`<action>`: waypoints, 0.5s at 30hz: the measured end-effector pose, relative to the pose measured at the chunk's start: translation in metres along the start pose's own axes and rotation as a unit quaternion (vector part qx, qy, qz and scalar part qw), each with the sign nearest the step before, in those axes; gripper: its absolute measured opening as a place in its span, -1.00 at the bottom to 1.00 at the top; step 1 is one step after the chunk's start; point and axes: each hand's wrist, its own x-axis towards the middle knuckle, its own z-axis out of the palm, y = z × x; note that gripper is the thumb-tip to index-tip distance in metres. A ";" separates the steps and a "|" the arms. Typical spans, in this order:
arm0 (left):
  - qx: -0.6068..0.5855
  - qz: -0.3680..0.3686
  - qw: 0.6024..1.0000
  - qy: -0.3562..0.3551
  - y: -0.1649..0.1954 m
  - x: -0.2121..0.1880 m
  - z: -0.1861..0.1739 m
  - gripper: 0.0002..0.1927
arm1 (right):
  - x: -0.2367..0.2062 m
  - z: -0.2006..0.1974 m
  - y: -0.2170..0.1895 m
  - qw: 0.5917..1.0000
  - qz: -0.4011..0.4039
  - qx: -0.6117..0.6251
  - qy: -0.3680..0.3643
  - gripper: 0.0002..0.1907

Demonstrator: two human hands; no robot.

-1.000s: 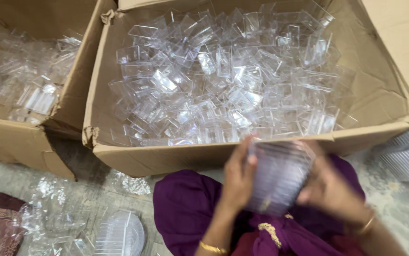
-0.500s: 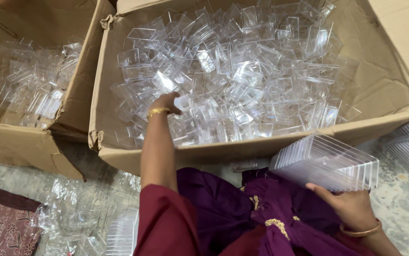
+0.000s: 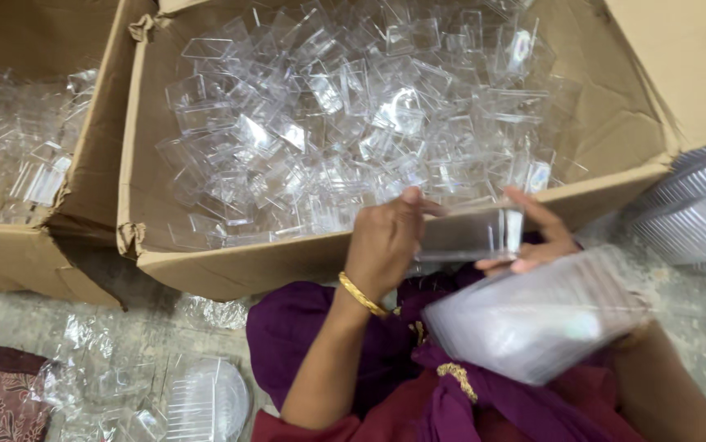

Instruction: The person sits on the floor and repeatedly picks small clear plastic containers from a large cardboard box. They align and stack the containers into neat piles, then place the stacks on the floor beside them.

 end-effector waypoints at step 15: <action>-0.280 0.011 0.958 -0.066 0.007 -0.039 0.019 -0.58 | -0.034 0.019 0.014 0.989 0.124 -0.030 0.076 0.07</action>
